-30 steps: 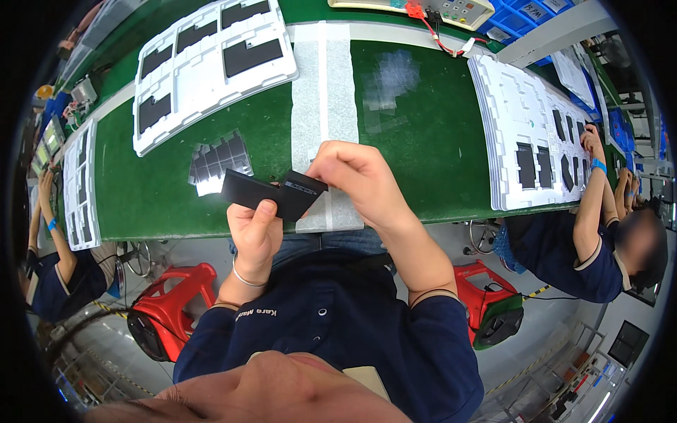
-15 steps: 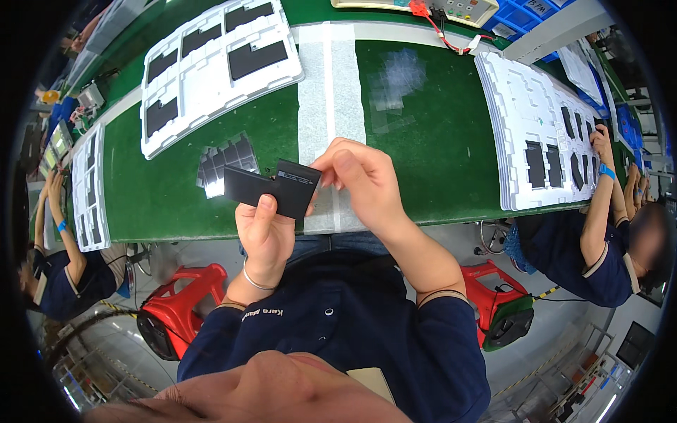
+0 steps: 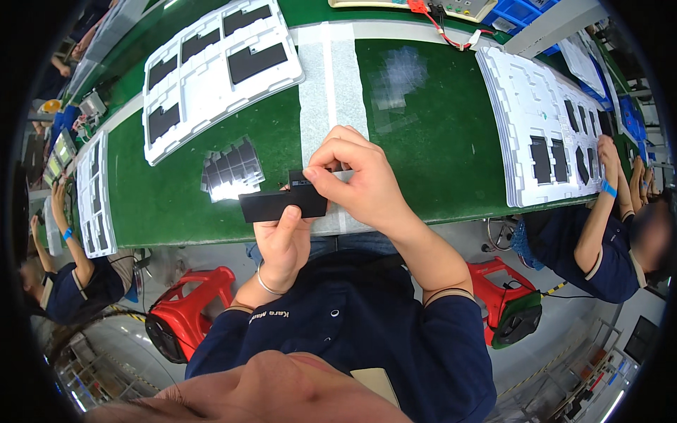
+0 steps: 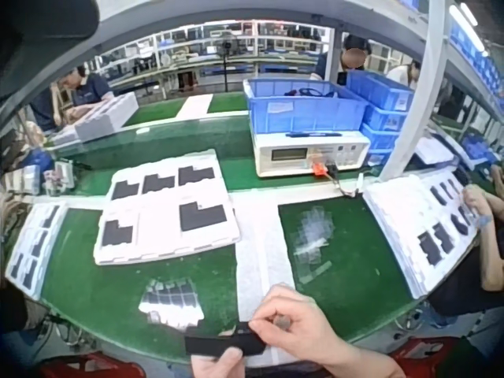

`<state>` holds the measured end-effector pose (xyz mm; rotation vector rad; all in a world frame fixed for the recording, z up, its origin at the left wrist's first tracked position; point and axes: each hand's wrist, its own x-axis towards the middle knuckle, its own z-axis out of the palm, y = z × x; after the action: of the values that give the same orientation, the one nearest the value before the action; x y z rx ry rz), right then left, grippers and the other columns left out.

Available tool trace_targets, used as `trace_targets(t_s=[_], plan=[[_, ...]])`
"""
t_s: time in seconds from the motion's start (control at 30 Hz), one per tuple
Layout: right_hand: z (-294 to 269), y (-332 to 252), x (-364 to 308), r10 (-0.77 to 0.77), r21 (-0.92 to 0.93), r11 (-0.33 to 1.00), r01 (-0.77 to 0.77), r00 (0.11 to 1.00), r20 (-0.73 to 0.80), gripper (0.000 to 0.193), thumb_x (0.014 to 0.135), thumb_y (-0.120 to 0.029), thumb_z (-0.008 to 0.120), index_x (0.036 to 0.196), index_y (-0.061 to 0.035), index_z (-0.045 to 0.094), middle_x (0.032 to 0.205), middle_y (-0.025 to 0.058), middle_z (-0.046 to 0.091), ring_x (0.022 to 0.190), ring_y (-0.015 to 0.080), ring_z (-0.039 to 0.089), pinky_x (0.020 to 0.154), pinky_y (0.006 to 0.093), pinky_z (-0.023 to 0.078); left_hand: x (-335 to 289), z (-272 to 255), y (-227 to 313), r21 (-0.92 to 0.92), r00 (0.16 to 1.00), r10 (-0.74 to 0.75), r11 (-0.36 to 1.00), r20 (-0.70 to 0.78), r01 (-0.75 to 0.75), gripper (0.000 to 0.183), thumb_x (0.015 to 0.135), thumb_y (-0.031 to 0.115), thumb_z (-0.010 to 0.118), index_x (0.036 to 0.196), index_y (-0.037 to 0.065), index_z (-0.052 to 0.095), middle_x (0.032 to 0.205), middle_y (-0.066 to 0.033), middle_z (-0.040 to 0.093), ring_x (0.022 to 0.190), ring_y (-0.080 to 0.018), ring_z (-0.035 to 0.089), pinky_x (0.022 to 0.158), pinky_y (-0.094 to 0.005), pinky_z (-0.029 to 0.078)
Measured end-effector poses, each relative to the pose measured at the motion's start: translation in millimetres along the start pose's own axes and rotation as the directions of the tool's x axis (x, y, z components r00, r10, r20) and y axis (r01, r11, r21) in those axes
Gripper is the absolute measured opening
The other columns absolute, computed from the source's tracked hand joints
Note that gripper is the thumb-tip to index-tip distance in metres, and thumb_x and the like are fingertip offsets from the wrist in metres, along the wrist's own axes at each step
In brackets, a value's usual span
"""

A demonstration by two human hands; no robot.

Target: Assembling components for an electronic device, possibly a display or screen housing, by applying adhesive strips and joining parts.

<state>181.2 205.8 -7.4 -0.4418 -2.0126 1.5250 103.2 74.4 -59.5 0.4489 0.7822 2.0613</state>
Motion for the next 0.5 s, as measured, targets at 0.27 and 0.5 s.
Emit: trace_targets(t_s=[0.27, 0.5], plan=[[5, -9, 3, 0.113, 0.12, 0.985, -0.122, 0.991, 0.077, 0.008, 0.078, -0.005, 0.06, 0.073, 0.0002, 0.057, 0.076, 0.0025, 0.048, 0.066, 0.0087, 0.044, 0.06, 0.0213, 0.034, -1, 7, -1, -0.006, 1.0, -0.003, 1.0, 0.004, 0.003, 0.022, 0.083, 0.004, 0.057, 0.103, -0.005, 0.055, 0.1, -0.0128, 0.057, 0.091, -0.0184, 0.055, 0.078, -0.031, 0.047], [2, -7, 8, 0.078, 0.076, 0.994, -0.083, 0.995, 0.063, 0.006, 0.08, -0.005, 0.058, 0.082, -0.0011, 0.063, 0.073, 0.0044, 0.054, 0.066, 0.0087, 0.051, 0.059, 0.0216, 0.041, 3, 13, 5, -0.102, 0.999, -0.02, 0.995, -0.04, 0.015, 0.024, 0.086, 0.006, 0.052, 0.108, -0.003, 0.051, 0.106, -0.014, 0.054, 0.097, -0.0223, 0.054, 0.084, -0.0344, 0.046]])
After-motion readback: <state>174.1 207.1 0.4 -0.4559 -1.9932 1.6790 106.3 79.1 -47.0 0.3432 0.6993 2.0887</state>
